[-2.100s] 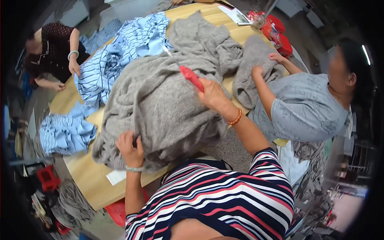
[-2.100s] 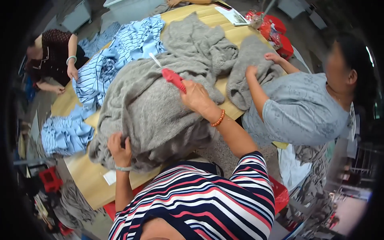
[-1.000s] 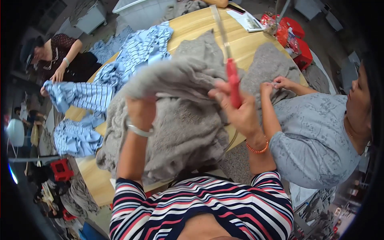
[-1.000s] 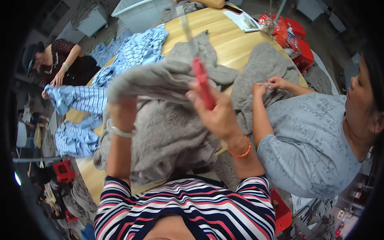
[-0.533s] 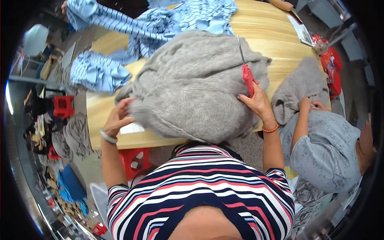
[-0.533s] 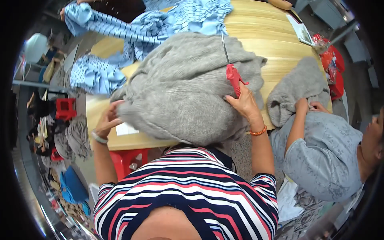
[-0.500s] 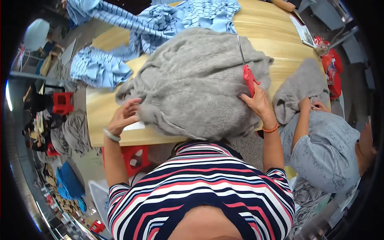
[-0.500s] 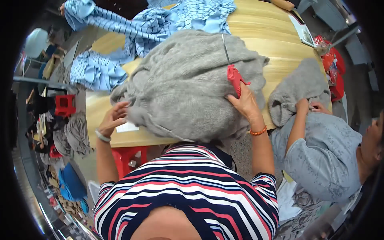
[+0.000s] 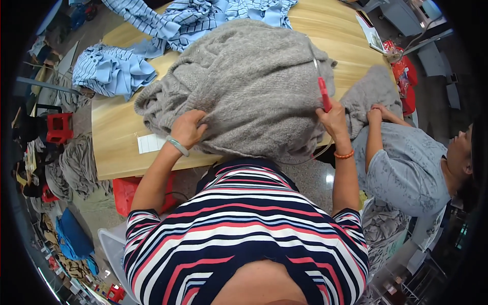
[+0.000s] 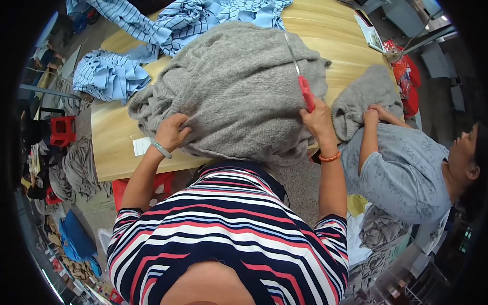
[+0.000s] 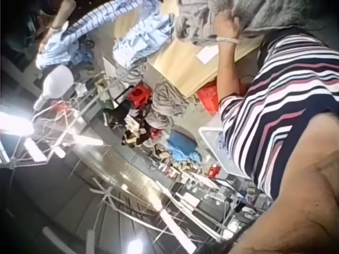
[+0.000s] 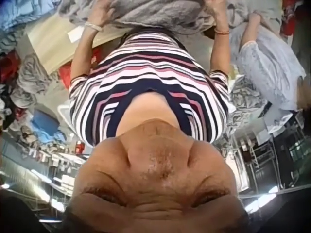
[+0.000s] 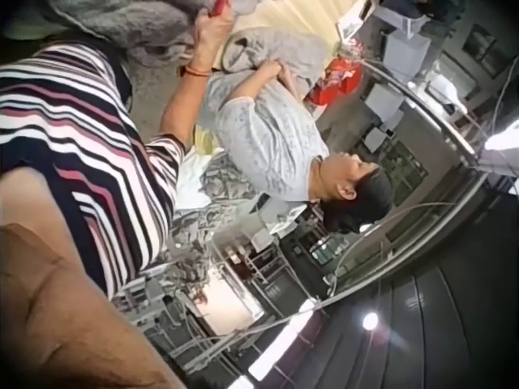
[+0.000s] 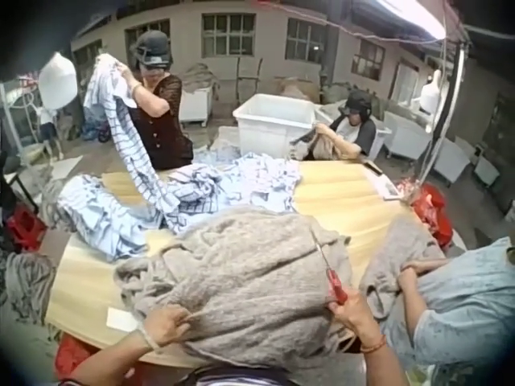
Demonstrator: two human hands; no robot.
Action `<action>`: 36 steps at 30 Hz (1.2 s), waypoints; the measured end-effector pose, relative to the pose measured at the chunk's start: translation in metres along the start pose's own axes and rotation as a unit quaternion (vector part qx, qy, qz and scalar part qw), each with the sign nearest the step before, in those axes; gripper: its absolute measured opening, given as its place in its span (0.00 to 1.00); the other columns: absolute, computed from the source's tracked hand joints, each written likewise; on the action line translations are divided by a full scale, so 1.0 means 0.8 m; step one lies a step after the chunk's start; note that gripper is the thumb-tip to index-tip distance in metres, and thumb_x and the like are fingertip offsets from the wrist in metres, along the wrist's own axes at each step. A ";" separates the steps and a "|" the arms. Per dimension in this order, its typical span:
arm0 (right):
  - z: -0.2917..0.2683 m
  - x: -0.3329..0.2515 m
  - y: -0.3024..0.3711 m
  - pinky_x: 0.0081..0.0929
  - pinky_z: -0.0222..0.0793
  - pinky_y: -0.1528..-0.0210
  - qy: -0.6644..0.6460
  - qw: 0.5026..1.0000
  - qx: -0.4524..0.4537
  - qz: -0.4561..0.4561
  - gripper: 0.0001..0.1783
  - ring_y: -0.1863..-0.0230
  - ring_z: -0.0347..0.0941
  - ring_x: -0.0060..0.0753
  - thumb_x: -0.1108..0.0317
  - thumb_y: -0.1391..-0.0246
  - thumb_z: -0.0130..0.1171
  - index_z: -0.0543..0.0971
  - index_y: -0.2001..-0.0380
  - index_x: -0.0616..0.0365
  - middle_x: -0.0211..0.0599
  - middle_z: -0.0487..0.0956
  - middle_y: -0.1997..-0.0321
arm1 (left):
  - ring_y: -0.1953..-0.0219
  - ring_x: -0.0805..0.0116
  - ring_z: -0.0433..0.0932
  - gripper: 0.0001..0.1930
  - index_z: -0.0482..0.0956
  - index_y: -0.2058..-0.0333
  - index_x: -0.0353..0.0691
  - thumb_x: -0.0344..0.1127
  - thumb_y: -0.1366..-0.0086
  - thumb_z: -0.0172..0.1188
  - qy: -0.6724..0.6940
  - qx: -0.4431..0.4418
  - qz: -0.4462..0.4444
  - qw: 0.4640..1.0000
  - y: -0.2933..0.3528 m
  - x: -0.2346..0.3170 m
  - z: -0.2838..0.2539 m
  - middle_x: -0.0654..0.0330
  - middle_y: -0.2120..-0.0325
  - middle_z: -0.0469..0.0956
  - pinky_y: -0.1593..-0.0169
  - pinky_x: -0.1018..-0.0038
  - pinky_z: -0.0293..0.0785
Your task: Trimming loose threads from a grey garment using a pair of scissors.
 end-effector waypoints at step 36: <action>-0.034 -0.088 0.078 0.45 0.67 0.61 0.170 0.963 -0.205 -0.039 0.11 0.62 0.72 0.58 0.70 0.47 0.56 0.74 0.60 0.59 0.51 0.76 0.65 | 0.30 0.51 0.44 0.33 0.65 0.39 0.58 0.60 0.42 0.57 -0.138 0.064 0.199 0.968 -0.099 0.080 0.098 0.61 0.36 0.60 0.37 0.32 0.28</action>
Point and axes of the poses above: each hand's wrist, its own y-axis away from the middle knuckle, its own z-axis out of the palm, x = y × z, the point moved 8 cm from there along -y, towards the middle knuckle
